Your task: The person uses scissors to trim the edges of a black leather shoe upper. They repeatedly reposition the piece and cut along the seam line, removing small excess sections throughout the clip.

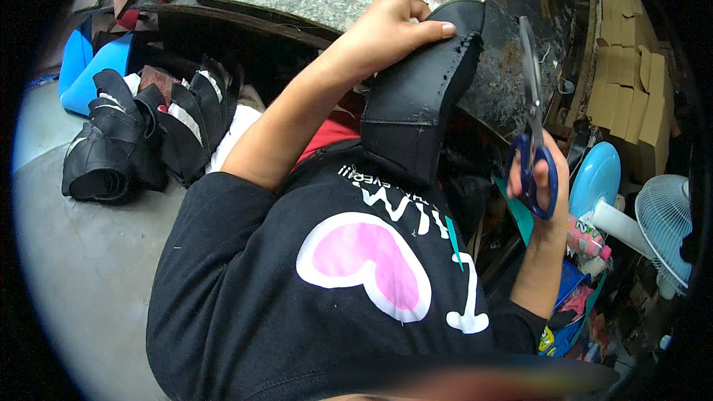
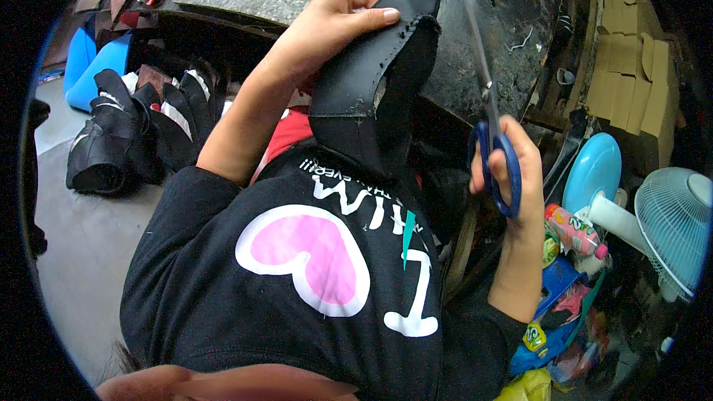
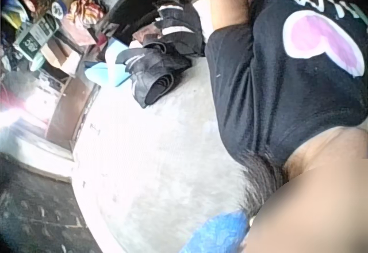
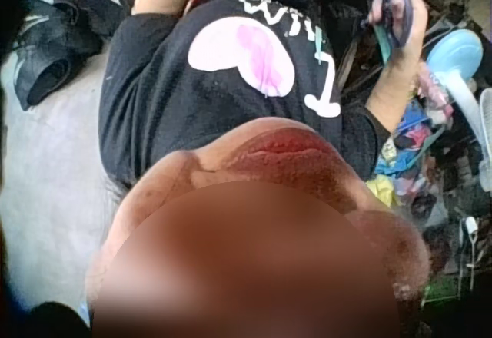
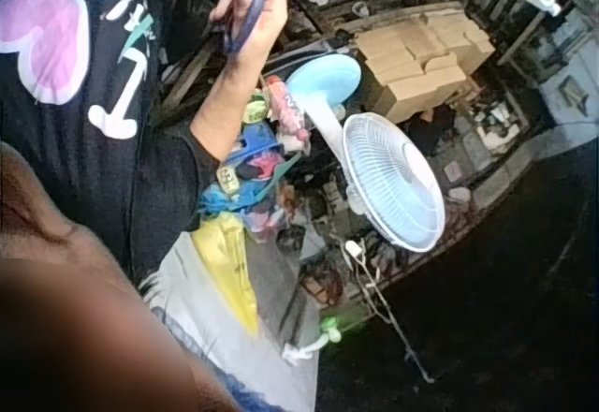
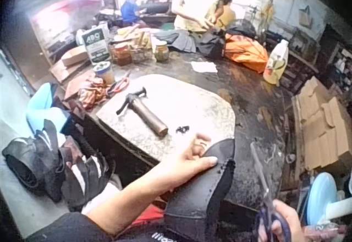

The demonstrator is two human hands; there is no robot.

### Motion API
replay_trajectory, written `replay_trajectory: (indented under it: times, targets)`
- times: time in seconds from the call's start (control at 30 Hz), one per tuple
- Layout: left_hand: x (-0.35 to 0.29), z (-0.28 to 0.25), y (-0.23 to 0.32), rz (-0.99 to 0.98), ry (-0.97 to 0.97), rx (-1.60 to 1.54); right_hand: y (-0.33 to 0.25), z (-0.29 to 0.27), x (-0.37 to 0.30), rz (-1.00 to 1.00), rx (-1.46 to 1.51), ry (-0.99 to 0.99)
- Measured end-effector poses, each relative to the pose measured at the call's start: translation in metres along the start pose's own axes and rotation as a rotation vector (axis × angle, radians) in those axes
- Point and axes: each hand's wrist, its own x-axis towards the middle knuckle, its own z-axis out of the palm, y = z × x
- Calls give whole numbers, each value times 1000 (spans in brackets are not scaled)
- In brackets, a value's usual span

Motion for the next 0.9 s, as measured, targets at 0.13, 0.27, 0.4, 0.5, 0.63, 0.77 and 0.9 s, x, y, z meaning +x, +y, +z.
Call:
replay_trajectory:
  times: [0.13, 0.27, 0.4, 0.5, 0.63, 0.77, 0.9]
  targets:
    - [-11, -12, 16, 282, 160, 723, 17, 21, 33, -111, -48, 36]
    - [-31, -2, 26, 353, 92, 854, 28, 45, 61, -126, -59, 39]
    - [-28, -3, 24, 348, 137, 933, 30, 56, 78, -199, 77, 52]
    - [-27, -12, 20, 330, 153, 829, 24, 51, 84, -260, 84, 73]
    - [-31, -16, 12, 274, 167, 661, 19, 50, 104, -378, -420, 351]
    - [-30, -22, 1, 198, 216, 485, 20, 55, 131, -340, -432, 354]
    - [-22, -36, -12, 151, 233, 317, 24, 54, 141, -313, -171, 269]
